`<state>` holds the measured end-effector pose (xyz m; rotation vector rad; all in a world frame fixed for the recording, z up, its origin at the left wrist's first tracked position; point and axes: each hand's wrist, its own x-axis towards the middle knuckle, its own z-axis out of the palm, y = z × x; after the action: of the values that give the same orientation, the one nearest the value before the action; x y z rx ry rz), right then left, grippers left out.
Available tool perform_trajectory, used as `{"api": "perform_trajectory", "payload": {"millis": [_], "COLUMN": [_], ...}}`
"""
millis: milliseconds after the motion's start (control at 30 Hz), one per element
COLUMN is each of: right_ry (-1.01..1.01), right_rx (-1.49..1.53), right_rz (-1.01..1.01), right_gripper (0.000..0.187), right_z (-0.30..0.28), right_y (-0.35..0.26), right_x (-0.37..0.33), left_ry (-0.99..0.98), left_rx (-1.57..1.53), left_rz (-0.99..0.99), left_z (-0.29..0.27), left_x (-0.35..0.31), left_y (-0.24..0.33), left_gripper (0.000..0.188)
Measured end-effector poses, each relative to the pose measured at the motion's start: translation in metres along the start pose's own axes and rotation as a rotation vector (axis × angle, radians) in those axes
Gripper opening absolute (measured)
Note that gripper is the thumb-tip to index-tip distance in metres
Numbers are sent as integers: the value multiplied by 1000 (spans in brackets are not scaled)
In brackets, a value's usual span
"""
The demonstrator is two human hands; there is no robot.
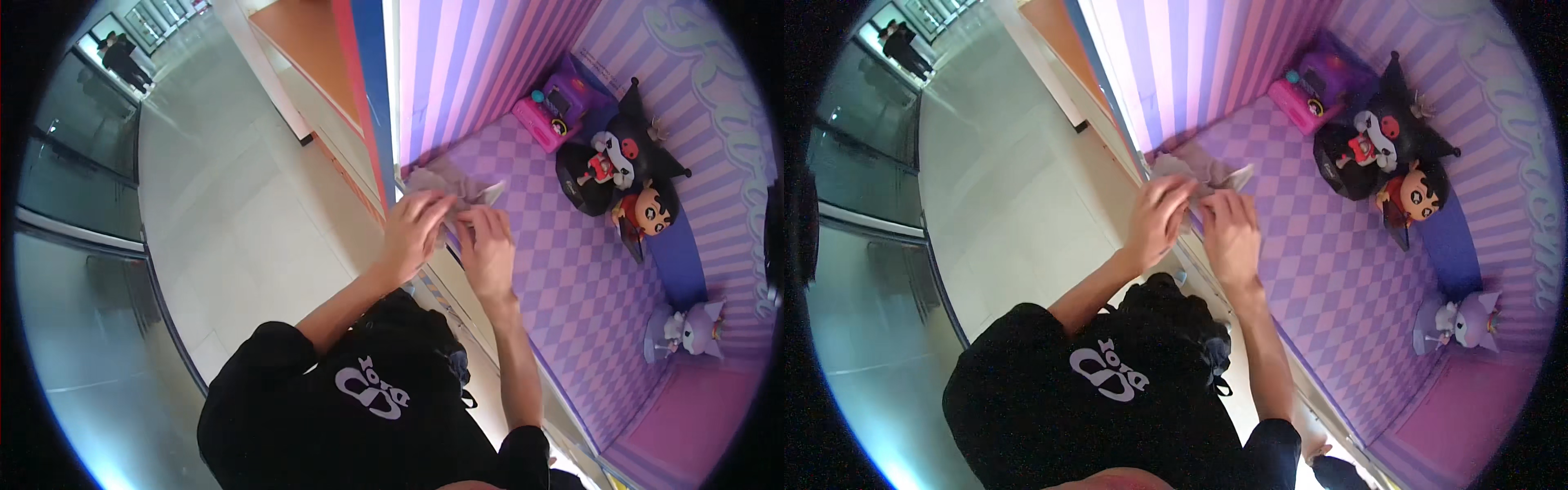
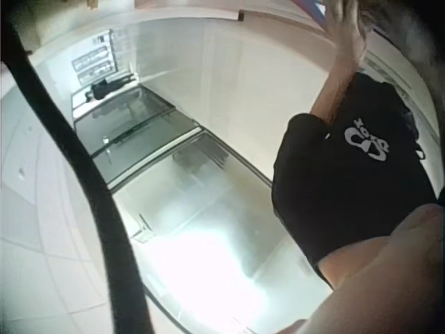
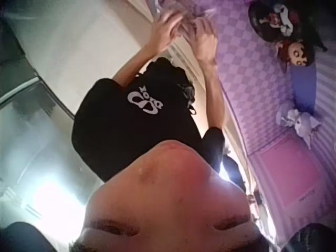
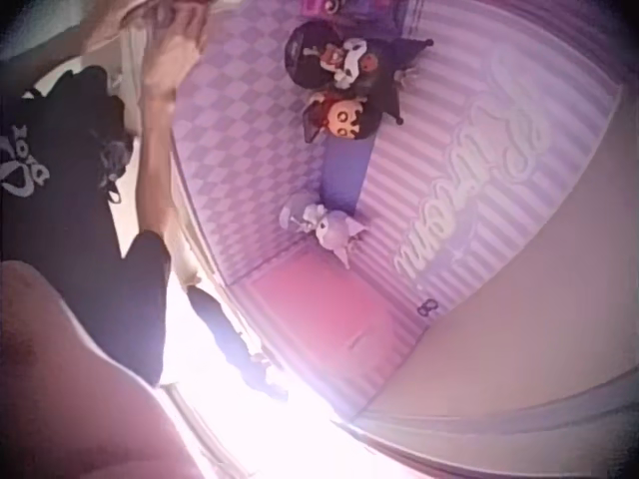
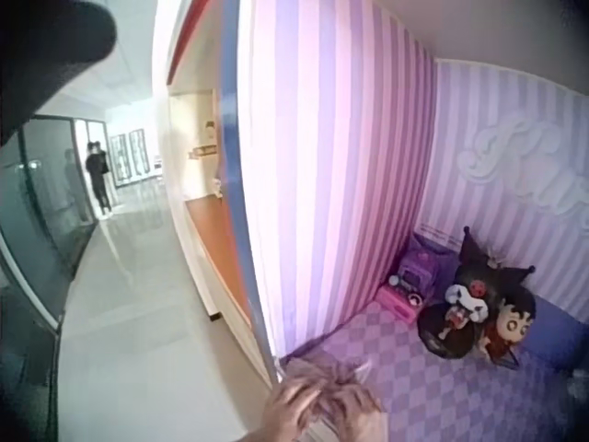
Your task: Wiping down different counter surfaces and workspaces with a small cloth.
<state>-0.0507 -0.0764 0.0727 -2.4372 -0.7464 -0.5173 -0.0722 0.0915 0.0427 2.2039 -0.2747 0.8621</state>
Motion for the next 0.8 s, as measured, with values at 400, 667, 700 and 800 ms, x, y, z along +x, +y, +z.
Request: {"api": "perform_trajectory", "payload": {"millis": [400, 667, 700, 800], "right_ry": [611, 796, 810, 832], "right_rx": [618, 712, 696, 646], "right_rz": [-270, 227, 270, 359], "right_gripper": [22, 21, 21, 21], "right_z": [-58, -38, -35, -20], "right_y": [-99, -56, -51, -42], "right_x": [95, 42, 30, 4], "left_ry": [779, 552, 544, 438], "left_rx": [-446, -136, -159, -269], "left_rz": [224, 330, 264, -12], "left_z": [-129, -48, -24, 39], "left_x": [177, 126, 97, -8], "left_y": [-6, -38, -59, -91], "left_gripper": [52, 63, 63, 66]}}
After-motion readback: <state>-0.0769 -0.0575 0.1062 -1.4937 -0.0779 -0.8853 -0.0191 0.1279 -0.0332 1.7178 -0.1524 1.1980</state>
